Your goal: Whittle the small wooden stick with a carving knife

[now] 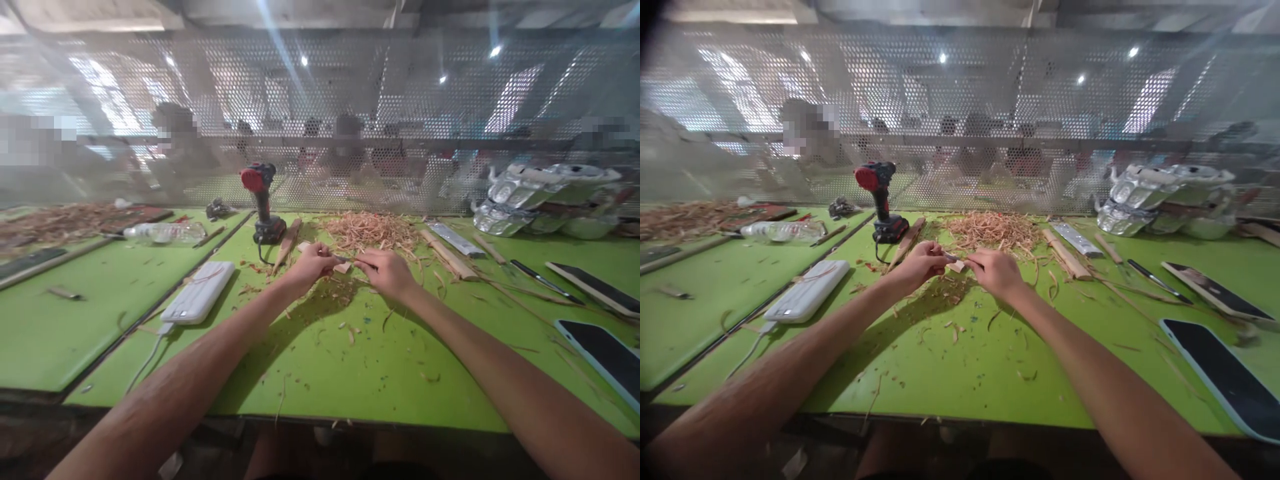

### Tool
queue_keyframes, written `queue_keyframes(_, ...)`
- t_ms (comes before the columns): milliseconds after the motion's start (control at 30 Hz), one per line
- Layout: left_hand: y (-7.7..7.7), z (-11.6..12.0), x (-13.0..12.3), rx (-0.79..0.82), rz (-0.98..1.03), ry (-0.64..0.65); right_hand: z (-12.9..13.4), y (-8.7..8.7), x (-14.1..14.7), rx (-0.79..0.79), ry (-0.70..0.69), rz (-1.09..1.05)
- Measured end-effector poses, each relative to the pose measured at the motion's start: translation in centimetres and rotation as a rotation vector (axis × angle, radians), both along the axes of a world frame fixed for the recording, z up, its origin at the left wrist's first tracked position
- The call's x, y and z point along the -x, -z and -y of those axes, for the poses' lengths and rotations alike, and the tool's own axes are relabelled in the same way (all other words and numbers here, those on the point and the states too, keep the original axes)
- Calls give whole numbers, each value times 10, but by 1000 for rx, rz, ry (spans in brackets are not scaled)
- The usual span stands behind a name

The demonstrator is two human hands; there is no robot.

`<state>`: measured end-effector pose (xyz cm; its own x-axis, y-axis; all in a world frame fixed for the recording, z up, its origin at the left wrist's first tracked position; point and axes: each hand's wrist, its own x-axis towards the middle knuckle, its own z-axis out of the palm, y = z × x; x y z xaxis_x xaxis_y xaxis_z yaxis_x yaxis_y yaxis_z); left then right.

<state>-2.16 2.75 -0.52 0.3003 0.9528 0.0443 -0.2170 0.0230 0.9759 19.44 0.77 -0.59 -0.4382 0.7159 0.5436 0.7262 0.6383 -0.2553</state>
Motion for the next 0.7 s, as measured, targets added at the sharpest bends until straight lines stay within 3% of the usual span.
queue_keyframes(267, 3, -5, -1, 18, 43, 38, -3, -2, -5, -42, -10, 35)
queue_keyframes(700, -4, -4, -6, 175, 15, 10, -10, 4, -9, 50, -1, -49)
